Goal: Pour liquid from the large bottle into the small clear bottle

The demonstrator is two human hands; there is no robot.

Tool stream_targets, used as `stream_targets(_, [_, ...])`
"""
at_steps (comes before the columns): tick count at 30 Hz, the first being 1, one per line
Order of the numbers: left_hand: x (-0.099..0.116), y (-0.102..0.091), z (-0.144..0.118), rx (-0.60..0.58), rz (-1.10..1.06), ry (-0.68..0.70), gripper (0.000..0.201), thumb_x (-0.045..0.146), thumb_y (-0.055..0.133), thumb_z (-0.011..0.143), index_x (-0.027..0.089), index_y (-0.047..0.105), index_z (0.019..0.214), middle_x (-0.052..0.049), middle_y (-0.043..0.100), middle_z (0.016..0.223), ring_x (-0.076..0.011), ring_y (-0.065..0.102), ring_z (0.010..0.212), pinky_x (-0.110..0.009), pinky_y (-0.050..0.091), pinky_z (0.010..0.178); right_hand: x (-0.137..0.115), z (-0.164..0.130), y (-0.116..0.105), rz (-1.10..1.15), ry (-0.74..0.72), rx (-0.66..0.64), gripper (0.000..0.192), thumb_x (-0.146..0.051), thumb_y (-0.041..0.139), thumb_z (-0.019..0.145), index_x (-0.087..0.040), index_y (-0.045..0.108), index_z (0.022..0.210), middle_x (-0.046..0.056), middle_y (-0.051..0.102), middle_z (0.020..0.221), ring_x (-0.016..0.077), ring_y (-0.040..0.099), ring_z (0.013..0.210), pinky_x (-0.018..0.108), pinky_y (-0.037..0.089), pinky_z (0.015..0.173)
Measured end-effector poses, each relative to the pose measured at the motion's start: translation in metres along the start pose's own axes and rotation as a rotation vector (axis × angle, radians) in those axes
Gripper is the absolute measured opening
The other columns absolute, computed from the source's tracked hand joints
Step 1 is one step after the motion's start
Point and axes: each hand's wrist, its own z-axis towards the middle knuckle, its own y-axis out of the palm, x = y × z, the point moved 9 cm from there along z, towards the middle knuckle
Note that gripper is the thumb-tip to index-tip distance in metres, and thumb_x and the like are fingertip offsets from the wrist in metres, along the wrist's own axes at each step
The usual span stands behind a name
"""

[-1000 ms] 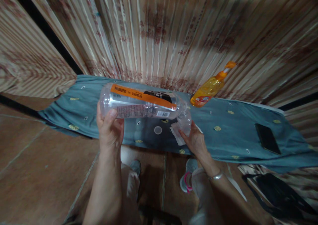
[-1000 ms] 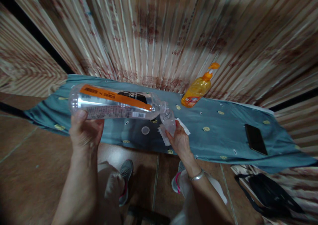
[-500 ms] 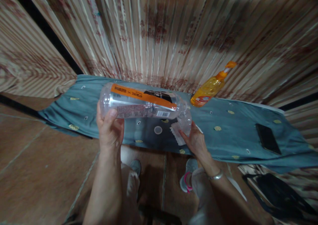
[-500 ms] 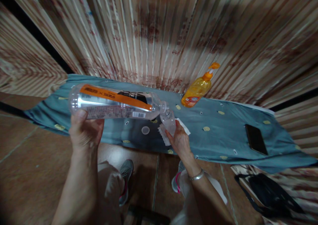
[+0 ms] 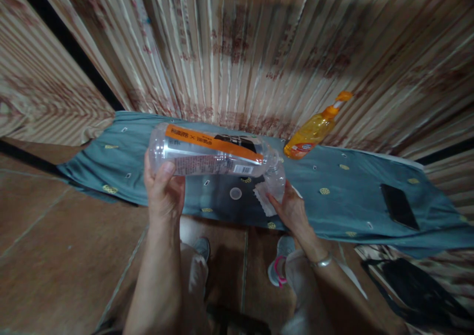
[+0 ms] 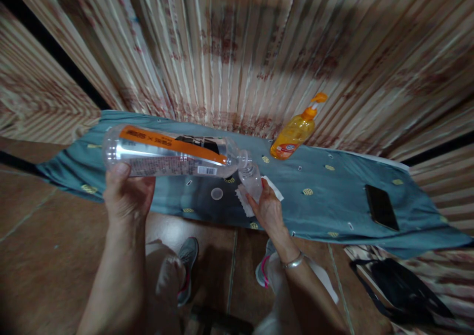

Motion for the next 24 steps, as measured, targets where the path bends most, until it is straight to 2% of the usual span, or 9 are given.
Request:
stream_targets(6, [-0.0002,-0.0010,0.0012,0.009,0.002,0.001,0.046,0.041,0.083,0.059,0.034,0.070,0.102,-0.001,0.075,0.107,-0.0351,0.066,0.115,-0.052,0.057,0.087,-0.0014,-0.0002,0.0001,-0.004,-0.021,0.014,0.077,-0.068,0.038,0.098,-0.002,0.051,0.137,0.027,0.072,0.114,0.0341,0.073,0.101,0.046,0.061,0.081])
stream_targets(14, [0.0001,-0.0004,0.0001,0.025,-0.011,0.000,0.045,0.040,0.084,0.058,0.034,0.071,0.100,-0.001,0.075,0.106,-0.0352,0.066,0.115,-0.052,0.056,0.091,-0.0004,-0.0005,-0.0006,-0.023,0.001,0.013,0.072,-0.061,0.045,0.097,0.000,0.053,0.135,0.027,0.073,0.107,0.0344,0.074,0.094,0.045,0.061,0.075])
stream_targets(19, [0.0005,0.0009,0.0008,-0.011,0.027,0.022,0.048,0.042,0.081,0.061,0.033,0.070,0.107,-0.003,0.074,0.111,-0.0362,0.065,0.117,-0.052,0.056,0.089,-0.0004,-0.0008,0.0010,-0.013,-0.009,0.003,0.072,-0.062,0.046,0.097,-0.002,0.051,0.137,0.028,0.072,0.112,0.0352,0.073,0.101,0.047,0.061,0.080])
stream_targets(24, [-0.0016,-0.0014,0.0011,0.004,0.004,-0.001,0.047,0.041,0.083,0.060,0.033,0.071,0.104,-0.003,0.075,0.105,-0.0358,0.067,0.112,-0.052,0.057,0.086,0.0015,-0.0005,0.0013,-0.009,0.000,0.002,0.077,-0.067,0.042,0.097,-0.002,0.052,0.136,0.028,0.072,0.114,0.0337,0.073,0.102,0.046,0.061,0.083])
